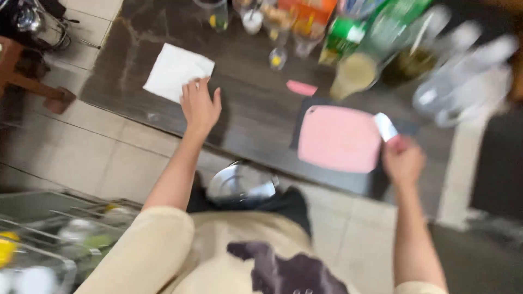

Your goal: The person wipes a pink cutting board with a white cloth, then washes a small yellow fruit under a running tap. After drying the fruit, they use a knife to slice it into small pieces on the cutting board.

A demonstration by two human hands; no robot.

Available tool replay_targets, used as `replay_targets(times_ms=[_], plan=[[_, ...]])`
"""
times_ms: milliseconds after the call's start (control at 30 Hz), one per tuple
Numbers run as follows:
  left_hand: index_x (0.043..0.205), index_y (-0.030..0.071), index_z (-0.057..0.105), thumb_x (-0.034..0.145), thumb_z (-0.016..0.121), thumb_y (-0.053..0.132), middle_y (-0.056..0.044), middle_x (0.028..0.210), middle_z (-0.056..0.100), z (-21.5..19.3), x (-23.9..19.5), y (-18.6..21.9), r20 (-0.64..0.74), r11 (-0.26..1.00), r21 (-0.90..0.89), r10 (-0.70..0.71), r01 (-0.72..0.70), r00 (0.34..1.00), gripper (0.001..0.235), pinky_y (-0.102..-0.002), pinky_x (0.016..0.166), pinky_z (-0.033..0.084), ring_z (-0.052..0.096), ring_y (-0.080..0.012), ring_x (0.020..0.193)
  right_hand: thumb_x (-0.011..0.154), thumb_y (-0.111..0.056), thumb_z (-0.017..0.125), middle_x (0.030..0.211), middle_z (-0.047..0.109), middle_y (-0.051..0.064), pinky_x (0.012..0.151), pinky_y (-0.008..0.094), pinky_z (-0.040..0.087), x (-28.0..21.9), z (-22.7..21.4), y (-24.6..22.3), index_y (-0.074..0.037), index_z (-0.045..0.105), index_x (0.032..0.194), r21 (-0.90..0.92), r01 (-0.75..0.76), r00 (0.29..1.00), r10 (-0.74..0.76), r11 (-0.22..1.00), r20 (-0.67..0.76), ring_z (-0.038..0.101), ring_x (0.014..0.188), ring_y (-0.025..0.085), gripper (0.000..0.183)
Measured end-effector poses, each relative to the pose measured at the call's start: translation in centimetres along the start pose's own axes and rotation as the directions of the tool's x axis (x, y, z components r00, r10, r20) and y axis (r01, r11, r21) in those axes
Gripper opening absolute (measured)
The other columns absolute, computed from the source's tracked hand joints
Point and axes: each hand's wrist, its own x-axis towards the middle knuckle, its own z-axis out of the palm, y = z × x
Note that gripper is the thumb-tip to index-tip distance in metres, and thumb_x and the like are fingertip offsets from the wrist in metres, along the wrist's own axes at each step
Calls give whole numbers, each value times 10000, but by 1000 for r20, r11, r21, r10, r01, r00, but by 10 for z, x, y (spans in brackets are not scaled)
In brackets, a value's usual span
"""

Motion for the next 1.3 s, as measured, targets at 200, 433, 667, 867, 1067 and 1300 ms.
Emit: replay_targets(times_ms=[200, 433, 667, 867, 1067, 1300], plan=[[1162, 90, 582, 995, 688, 235, -139, 1046, 561, 42, 20, -96, 148, 980, 1, 197, -199, 969, 245, -489, 576, 511, 584, -372, 912, 1057, -230, 695, 1068, 736, 155, 831, 421, 502, -43, -10, -114, 4, 741, 1191, 103, 231, 955, -206, 967, -213, 683, 925, 323, 273], [1045, 117, 555, 1099, 437, 203, -69, 965, 613, 22, 48, -111, 340, 970, -212, -37, 115, 940, 156, -524, 869, 501, 681, -315, 948, 938, -322, 779, 795, 673, 126, 694, 383, 501, -53, 79, -282, -121, 739, 991, 641, -39, 989, -60, 767, 132, 631, 760, 248, 212], [1099, 59, 639, 1075, 505, 133, -165, 922, 680, -56, 31, -79, 419, 622, -737, 112, 266, 901, 155, -408, 735, 551, 664, -259, 852, 1013, -305, 608, 1001, 747, 106, 436, 198, 544, -62, 169, -380, -121, 663, 1184, 686, -646, 752, 124, 335, 647, 690, 616, 125, 257], [1094, 117, 597, 1111, 441, 204, -13, 963, 642, -50, 4, -74, 506, 295, -836, 87, 463, 858, 180, -313, 811, 539, 599, -128, 905, 1072, -340, 420, 1168, 722, 144, 649, 376, 615, -76, 150, -414, -198, 591, 1180, 560, -819, 566, 20, 123, 824, 728, 770, 233, 247], [1193, 128, 630, 1065, 546, 266, -30, 1074, 691, -80, -11, -45, 594, 150, -801, 317, 579, 740, 206, -366, 889, 583, 668, -159, 997, 1116, -382, 375, 1311, 699, 84, 1002, 547, 530, -76, 159, -424, -273, 519, 1307, 507, -816, 547, -87, -279, 833, 713, 1075, 270, 263], [1064, 194, 778, 974, 688, 136, 52, 1122, 742, -100, -23, -18, 5, 589, -774, 370, -231, 929, 140, -371, 995, 511, 682, -186, 1108, 1093, -314, 447, 1368, 662, 147, 967, 483, 567, -72, 143, -408, -205, 467, 1473, 504, -755, 593, -110, -419, 797, 691, 1091, 279, 395]])
